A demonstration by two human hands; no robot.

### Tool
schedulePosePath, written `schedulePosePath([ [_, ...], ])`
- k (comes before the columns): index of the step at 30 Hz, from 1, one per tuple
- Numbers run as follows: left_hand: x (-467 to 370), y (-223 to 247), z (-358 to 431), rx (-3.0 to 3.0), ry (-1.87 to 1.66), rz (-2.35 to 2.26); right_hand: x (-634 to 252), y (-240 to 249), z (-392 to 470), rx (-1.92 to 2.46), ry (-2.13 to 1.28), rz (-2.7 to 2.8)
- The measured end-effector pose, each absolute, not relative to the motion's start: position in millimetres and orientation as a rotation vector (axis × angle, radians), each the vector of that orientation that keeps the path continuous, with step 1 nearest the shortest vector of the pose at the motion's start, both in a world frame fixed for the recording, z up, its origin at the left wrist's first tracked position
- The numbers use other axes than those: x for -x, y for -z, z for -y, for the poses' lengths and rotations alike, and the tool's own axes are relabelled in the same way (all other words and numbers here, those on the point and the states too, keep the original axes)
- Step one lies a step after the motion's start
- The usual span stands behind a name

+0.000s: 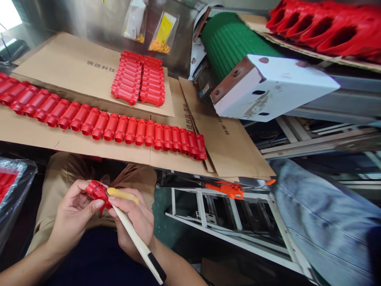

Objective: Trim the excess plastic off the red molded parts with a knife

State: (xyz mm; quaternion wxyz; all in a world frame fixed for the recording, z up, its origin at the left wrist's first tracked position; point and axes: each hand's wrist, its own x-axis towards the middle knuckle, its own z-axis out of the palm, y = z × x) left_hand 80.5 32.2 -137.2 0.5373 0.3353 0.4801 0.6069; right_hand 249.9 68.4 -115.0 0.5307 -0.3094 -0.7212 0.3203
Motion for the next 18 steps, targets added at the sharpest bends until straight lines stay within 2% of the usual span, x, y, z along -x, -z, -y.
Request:
schedulePosePath([
  [18,-79.9,134.4,-33.2,-0.789,-1.432,-1.113,-253.4,109.7,-70.1,0.740,-0.820,1.720],
])
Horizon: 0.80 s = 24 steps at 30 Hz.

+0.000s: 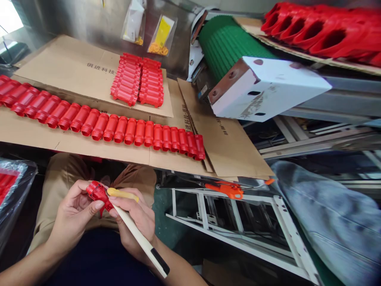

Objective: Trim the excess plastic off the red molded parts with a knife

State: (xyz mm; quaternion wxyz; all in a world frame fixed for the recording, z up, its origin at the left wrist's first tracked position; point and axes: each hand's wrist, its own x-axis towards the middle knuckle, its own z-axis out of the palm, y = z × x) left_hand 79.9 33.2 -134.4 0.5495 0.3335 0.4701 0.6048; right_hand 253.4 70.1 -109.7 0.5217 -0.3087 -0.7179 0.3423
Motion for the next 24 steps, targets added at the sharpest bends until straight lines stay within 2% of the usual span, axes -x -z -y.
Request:
schedulePosePath([
  [8,-83.6,125.6,-34.3,-0.813,-1.471,-1.178,-258.4,107.7,-74.6,0.751,-0.848,1.792],
  [14,-85.7,122.7,-37.1,-0.793,-1.498,-1.224,-258.8,110.8,-78.9,0.646,-0.605,1.946],
  [20,-88.0,108.7,-35.6,-0.429,-1.418,-1.095,-271.4,107.1,-86.4,0.648,-1.416,1.229],
  [24,-88.1,93.1,-36.5,-0.320,-1.242,-1.117,-280.5,104.4,-99.0,0.911,-1.437,1.296],
])
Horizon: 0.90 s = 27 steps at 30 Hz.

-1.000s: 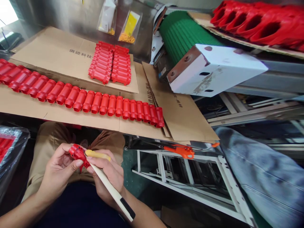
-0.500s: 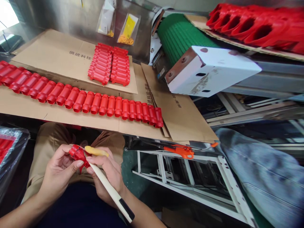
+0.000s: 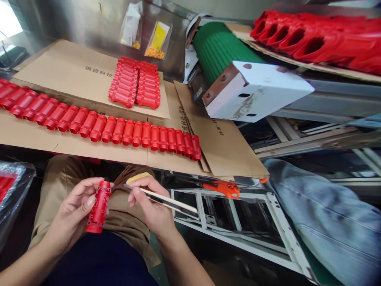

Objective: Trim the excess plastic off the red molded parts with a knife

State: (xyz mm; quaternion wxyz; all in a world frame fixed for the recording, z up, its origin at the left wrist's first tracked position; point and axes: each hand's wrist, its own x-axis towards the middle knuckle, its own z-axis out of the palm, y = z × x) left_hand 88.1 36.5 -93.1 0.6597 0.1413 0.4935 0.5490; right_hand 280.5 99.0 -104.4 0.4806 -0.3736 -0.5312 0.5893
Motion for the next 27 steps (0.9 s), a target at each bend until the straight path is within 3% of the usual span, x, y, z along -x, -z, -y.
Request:
schedulePosePath([
  [4,-83.1,89.3,-36.7,-0.294,-1.067,-1.104,-276.0,107.9,-99.5,1.105,-1.745,1.371],
  [7,-80.4,93.1,-35.2,-0.349,-1.127,-1.068,-270.2,112.2,-92.1,1.110,-1.960,1.253],
  [9,-80.3,96.0,-35.4,-0.434,-1.237,-1.125,-268.8,111.9,-85.9,1.122,-1.818,1.362],
  [13,-80.9,97.1,-40.1,-0.358,-1.379,-1.220,-274.0,103.9,-78.7,1.000,-1.033,1.847],
  [15,-80.3,96.3,-42.2,-0.272,-1.375,-1.181,-278.3,100.4,-78.1,0.863,-0.838,1.907],
  [27,-73.0,118.9,-41.3,-0.343,-1.325,-1.068,-275.5,108.6,-78.4,0.534,-0.936,1.860],
])
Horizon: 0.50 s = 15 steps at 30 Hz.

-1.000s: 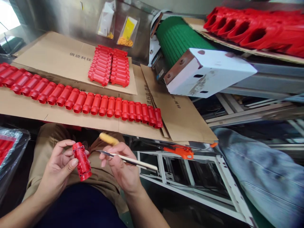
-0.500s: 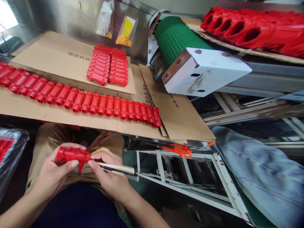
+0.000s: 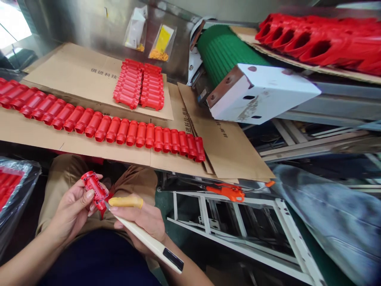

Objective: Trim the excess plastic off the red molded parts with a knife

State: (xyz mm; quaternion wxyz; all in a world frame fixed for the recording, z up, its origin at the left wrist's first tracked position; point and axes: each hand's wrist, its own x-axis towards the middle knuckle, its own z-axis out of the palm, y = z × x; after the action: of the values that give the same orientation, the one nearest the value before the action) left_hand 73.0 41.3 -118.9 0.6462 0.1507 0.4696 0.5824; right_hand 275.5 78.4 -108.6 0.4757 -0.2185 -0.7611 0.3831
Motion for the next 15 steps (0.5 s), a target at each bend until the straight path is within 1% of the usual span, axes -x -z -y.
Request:
schedulePosePath([
  [11,-71.1,123.2,-40.1,-0.323,-1.265,-1.024,-271.9,110.3,-79.9,0.443,-0.939,1.892],
  [15,-72.5,121.1,-40.3,-0.322,-1.277,-1.010,-273.5,107.7,-78.8,0.511,-0.943,1.837],
])
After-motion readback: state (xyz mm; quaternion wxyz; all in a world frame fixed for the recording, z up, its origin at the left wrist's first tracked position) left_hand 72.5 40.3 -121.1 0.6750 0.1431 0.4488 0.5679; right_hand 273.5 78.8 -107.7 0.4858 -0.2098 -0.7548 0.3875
